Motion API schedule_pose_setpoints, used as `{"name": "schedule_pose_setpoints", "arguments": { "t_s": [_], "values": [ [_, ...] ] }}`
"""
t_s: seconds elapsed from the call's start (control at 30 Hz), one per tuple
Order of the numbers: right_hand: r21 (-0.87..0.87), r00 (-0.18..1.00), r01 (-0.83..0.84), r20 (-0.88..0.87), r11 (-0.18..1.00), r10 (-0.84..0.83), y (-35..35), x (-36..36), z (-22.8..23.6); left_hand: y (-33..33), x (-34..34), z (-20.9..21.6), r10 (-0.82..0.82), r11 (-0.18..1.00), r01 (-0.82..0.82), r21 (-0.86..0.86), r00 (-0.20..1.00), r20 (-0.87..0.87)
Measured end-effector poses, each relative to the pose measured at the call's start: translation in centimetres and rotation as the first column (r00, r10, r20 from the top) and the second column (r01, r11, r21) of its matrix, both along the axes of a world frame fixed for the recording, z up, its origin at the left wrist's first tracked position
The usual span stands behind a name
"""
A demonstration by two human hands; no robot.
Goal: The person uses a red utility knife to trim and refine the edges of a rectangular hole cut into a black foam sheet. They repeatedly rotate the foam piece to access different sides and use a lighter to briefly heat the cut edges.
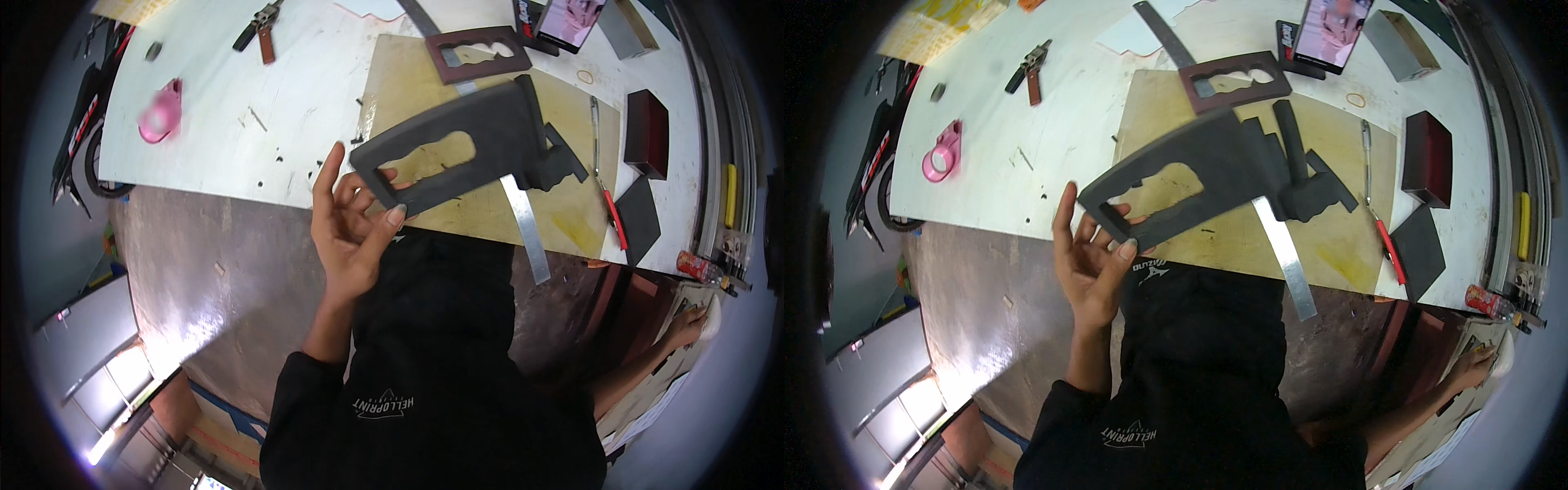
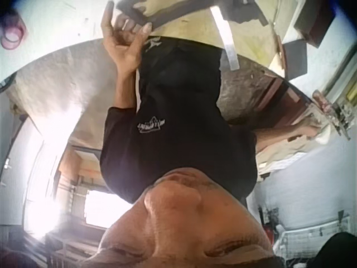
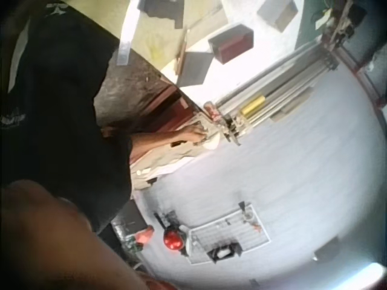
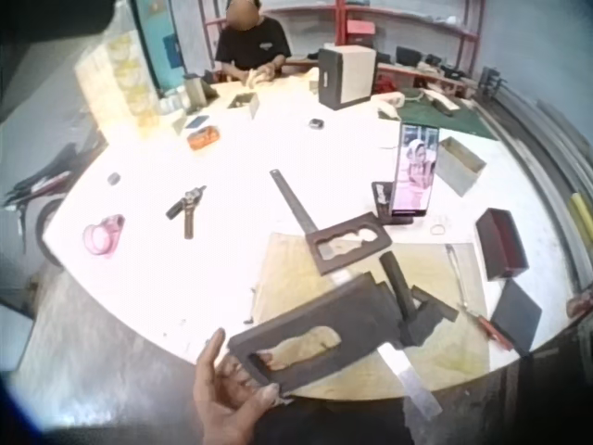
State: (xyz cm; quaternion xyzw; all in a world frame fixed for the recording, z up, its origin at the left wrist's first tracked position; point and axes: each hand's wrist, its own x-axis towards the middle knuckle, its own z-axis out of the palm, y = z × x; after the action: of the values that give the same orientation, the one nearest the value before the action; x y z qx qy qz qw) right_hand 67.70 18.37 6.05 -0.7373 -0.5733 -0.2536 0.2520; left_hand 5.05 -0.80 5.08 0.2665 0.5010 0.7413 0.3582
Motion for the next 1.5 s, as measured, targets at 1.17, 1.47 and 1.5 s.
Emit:
{"name": "schedule_pose_setpoints", "arguments": {
  "t_s": [1.17,1.47,1.5],
  "values": [
    [0.442,-0.531,-0.848,-0.716,0.294,-0.454,-10.8,-45.4,-5.3,-1.3,1.1,-2.8,-0.086,0.981,0.119,-0.150,0.974,0.207],
    [0.262,-0.331,-0.943,-0.767,0.203,-0.549,-10.9,-43.9,-7.4,-3.0,2.3,-2.1,-0.189,0.950,0.193,-0.243,0.981,0.043],
    [0.248,-0.312,-0.950,-0.780,0.189,-0.542,-11.1,-43.9,-7.4,-3.1,2.3,-1.9,-0.202,0.943,0.198,-0.267,0.979,0.012]
  ]
}}
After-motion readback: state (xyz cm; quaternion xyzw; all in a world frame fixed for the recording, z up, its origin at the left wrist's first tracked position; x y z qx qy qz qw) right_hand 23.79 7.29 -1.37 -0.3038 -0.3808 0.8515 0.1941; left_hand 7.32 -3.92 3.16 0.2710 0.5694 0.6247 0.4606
